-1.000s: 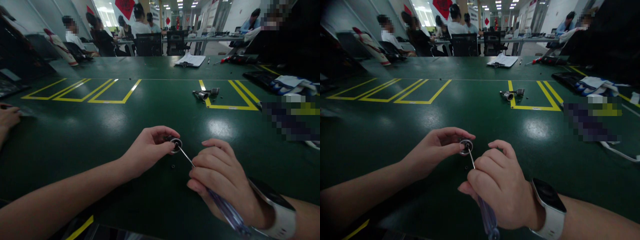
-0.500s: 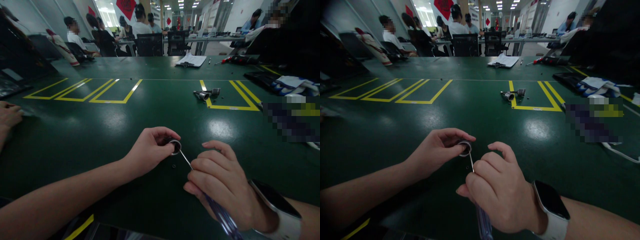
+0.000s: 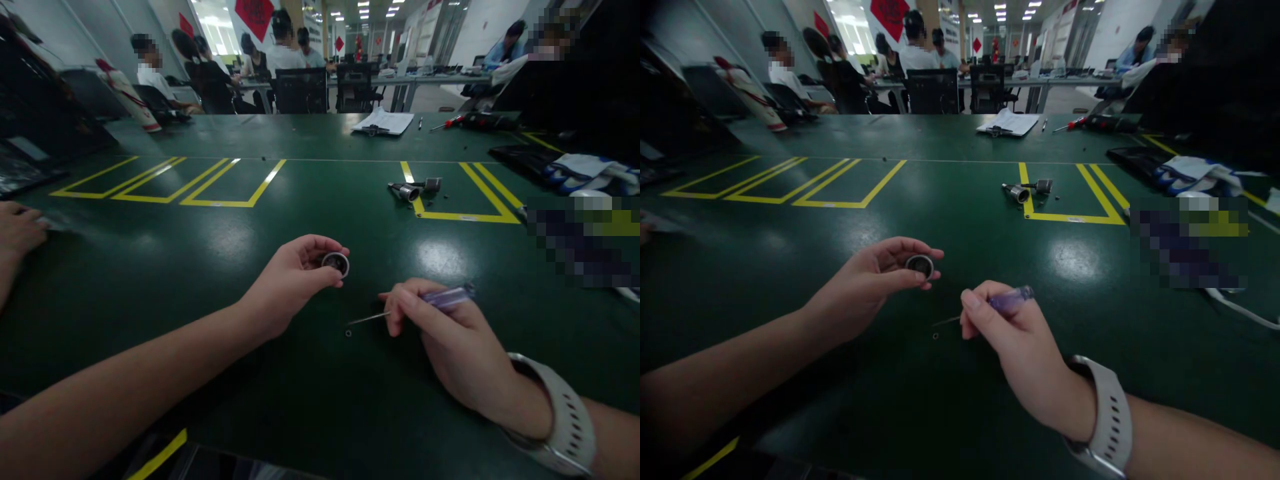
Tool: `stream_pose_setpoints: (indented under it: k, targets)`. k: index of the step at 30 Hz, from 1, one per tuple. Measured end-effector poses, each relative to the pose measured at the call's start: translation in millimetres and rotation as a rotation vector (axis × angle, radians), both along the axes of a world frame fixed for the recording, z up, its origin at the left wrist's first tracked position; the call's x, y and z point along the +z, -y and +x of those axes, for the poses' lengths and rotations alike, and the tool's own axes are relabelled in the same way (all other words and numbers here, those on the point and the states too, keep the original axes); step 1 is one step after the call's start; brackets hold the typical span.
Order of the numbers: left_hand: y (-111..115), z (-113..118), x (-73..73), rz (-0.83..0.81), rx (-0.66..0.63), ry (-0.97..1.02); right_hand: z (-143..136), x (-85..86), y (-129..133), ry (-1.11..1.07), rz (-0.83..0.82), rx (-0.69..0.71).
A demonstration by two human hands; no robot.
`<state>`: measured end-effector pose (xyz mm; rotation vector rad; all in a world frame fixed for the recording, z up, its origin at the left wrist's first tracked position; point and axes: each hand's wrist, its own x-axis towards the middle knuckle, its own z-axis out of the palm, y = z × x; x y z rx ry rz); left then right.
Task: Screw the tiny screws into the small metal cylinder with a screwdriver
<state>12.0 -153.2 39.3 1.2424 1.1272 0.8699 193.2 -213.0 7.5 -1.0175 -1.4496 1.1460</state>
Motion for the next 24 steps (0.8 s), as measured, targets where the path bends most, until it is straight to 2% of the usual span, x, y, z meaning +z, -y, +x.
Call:
stream_pose_setpoints:
  k: [1,3,7,12,14,17,22,24]
  targets:
    - [-1,-1,1.1,-0.003,-0.001,0.006,0,-1.9,-3,-0.042,-0.104,0.015]
    - [-2,-2,2.3,-0.02,-0.009,0.015,-1,-3.9,-6,-0.083,-0.202,0.043]
    - [-2,-3,1.5,-0.058,-0.032,0.034,-2,-3.0,-4,-0.058,-0.21,0.071]
    - [-2,-3,0.1,-0.075,-0.028,0.077,-4,-1.7,-2,0.051,-0.158,0.039]
    - [-1,-3,0.6,-0.087,-0.03,0.103,-4,-0.2,-2,0.115,-0.075,0.027]
    - [-1,-3,1.7,-0.101,-0.062,0.146,-3,4.4,3,0.247,0.156,0.022]
    - [0,0,2.4,-0.14,-0.05,0.206,-6,9.2,15,0.568,0.532,0.167]
    - [1,0,2.1,-0.155,-0.035,0.213,-7,8.6,18,0.617,0.646,0.168]
